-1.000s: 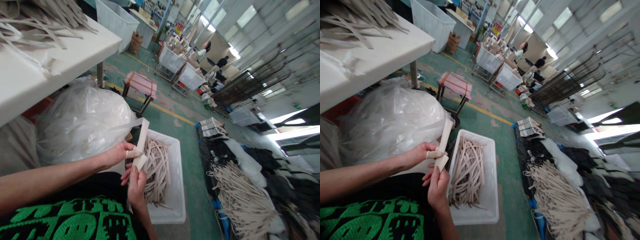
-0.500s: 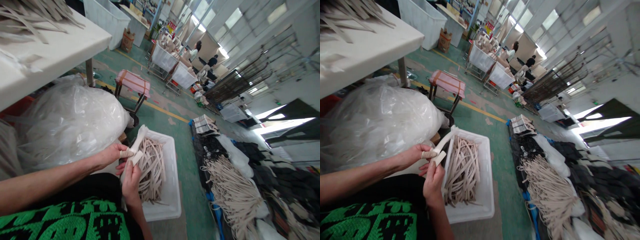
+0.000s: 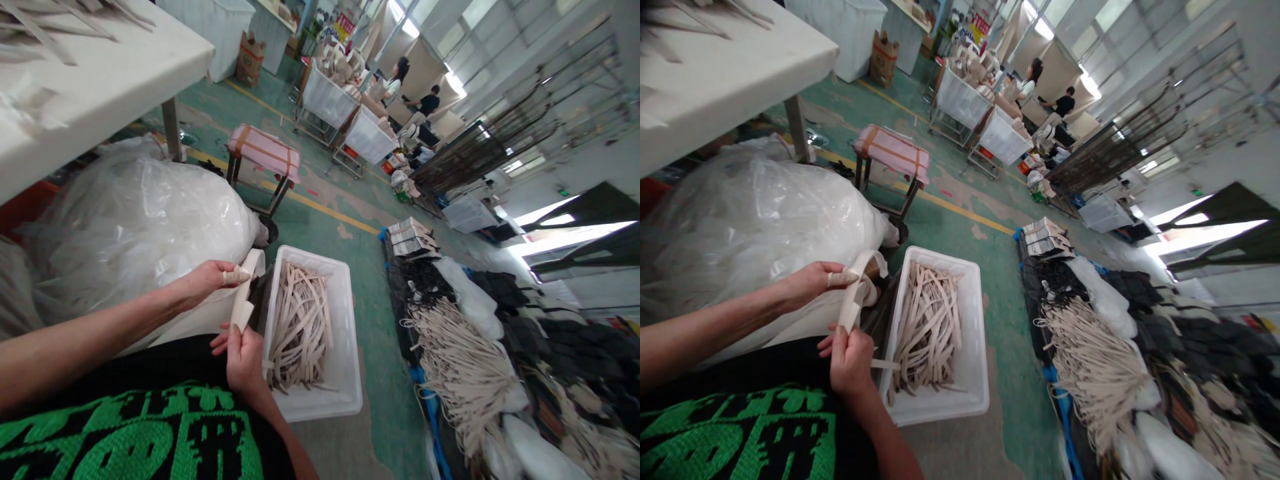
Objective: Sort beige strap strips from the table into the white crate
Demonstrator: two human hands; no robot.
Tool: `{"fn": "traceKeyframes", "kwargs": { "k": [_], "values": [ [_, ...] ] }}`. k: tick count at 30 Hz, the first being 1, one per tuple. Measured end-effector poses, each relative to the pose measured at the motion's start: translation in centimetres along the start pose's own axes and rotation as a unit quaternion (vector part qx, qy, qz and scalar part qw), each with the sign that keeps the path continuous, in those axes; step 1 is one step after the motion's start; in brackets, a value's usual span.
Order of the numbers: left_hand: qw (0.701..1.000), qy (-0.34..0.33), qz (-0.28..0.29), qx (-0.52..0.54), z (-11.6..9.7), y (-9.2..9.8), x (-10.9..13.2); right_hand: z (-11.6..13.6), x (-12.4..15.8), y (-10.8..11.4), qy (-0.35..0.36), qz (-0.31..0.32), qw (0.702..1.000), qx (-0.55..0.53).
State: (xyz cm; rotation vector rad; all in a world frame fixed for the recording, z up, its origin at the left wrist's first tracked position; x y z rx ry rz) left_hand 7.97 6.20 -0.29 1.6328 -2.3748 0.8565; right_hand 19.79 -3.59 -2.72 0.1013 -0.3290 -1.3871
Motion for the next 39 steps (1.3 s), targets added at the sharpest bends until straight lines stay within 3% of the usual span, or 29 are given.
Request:
{"fn": "traceKeyframes", "kwargs": {
  "k": [6, 12, 18, 24, 26, 28, 31, 33, 34, 39],
  "values": [
    [0.994, 0.033, 0.099, -0.013, 1.8, -1.3, 0.5, 0.2, -1.7, 1.0, 0.006, -0.063, 0.998, 0.019],
    [0.999, 0.013, -0.049, -0.010, 0.5, 2.4, -0.4, -0.8, -0.6, -0.5, -0.007, 0.015, 0.999, 0.044],
    [0.999, 0.037, 0.030, -0.027, 2.5, 0.8, 0.1, -0.3, -2.4, 0.3, -0.016, -0.033, 0.999, 0.012],
    [0.997, 0.009, -0.079, -0.025, 0.3, 3.5, -0.3, -1.4, -0.9, 0.0, -0.023, 0.017, 1.000, -0.006],
    [0.996, 0.016, -0.085, -0.025, 0.6, 3.8, -0.2, -1.8, -0.5, -0.1, -0.037, 0.015, 0.999, -0.011],
    [0.997, 0.031, -0.059, -0.028, 1.7, 3.1, 0.1, -1.7, -0.9, 0.0, -0.046, 0.000, 0.999, -0.017],
    [0.998, 0.034, 0.035, -0.034, 3.2, 1.1, 0.7, -1.1, -2.5, 0.1, -0.040, -0.013, 0.998, -0.042],
    [0.996, 0.026, 0.087, -0.022, 3.3, 0.3, 1.0, -0.7, -3.6, 0.3, -0.030, -0.004, 0.997, -0.072],
    [0.996, 0.025, 0.087, -0.013, 3.1, 0.3, 1.0, -0.7, -4.1, 0.5, -0.028, -0.004, 0.996, -0.086],
    [0.996, 0.052, -0.060, 0.047, 1.4, 3.0, 1.3, -1.3, -5.1, 3.5, -0.028, -0.106, 0.987, -0.119]
  ]
}}
Point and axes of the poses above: each hand's wrist, its own x-axis away from the middle knuckle, its own y-axis out of the back of the hand, z = x × y, the point moved 5 cm from there along -x, towards the middle knuckle, and after that the axes turned 4 degrees about z, right-handed, at the moved point
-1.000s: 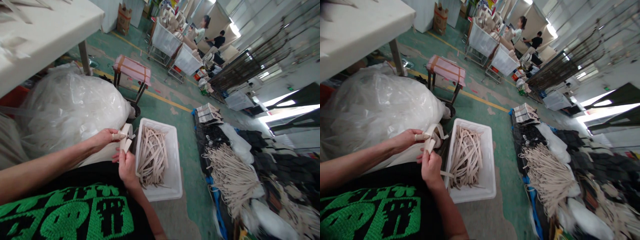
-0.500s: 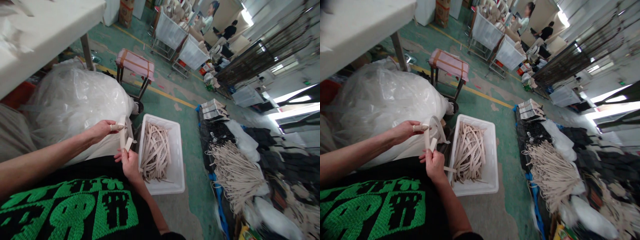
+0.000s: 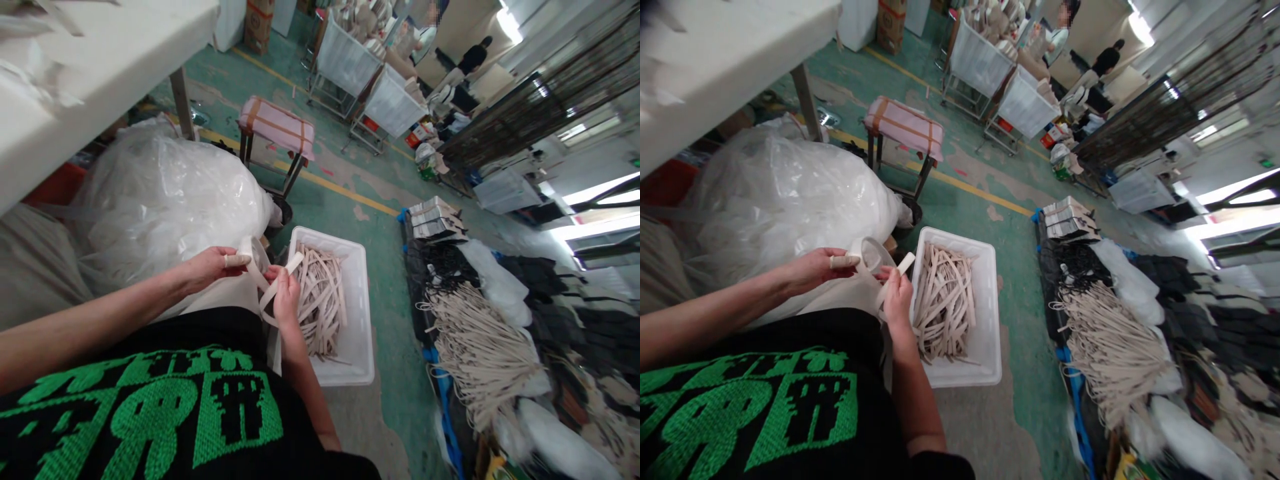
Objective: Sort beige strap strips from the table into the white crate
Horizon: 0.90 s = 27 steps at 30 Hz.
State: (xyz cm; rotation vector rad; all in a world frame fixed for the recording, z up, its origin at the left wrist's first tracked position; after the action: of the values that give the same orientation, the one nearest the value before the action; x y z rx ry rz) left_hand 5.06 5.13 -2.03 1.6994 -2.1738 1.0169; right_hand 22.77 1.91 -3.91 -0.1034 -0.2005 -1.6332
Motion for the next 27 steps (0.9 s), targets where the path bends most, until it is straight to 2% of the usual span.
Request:
{"fn": "traceKeyframes", "kwargs": {
  "k": [2, 4, 9, 12, 15, 18, 22, 24, 27],
  "values": [
    [0.999, 0.004, -0.021, 0.027, -0.5, 0.6, 0.0, 0.1, -0.2, 1.0, 0.005, -0.031, 0.999, -0.010],
    [0.998, 0.003, -0.031, 0.047, -0.7, 1.1, -0.1, 0.3, 0.1, 1.3, 0.008, -0.032, 0.999, -0.010],
    [0.997, -0.002, -0.045, 0.062, -0.6, 2.0, -0.8, 0.4, 1.9, -0.2, -0.021, 0.085, 0.995, 0.058],
    [0.999, 0.000, -0.032, 0.032, -0.2, 1.6, -0.6, 0.8, 2.5, -1.1, -0.001, 0.100, 0.985, 0.142],
    [1.000, 0.007, -0.003, -0.013, 0.5, 0.6, -0.2, 1.4, 2.0, -1.7, 0.025, 0.078, 0.982, 0.172],
    [0.998, -0.006, 0.027, -0.051, 0.7, -0.1, 0.2, 1.5, 0.6, -1.6, 0.023, 0.040, 0.990, 0.131],
    [0.996, -0.022, 0.049, -0.074, -0.2, -0.4, 1.0, 0.9, -1.4, -0.4, 0.038, -0.025, 0.997, 0.058],
    [0.991, 0.001, 0.095, -0.097, -0.3, -0.9, 1.7, 0.8, -2.0, -0.5, 0.082, 0.000, 0.994, 0.074],
    [0.980, 0.037, 0.155, -0.118, 0.5, -1.7, 2.5, 0.7, -2.1, -1.4, 0.118, 0.085, 0.981, 0.127]
  ]
}}
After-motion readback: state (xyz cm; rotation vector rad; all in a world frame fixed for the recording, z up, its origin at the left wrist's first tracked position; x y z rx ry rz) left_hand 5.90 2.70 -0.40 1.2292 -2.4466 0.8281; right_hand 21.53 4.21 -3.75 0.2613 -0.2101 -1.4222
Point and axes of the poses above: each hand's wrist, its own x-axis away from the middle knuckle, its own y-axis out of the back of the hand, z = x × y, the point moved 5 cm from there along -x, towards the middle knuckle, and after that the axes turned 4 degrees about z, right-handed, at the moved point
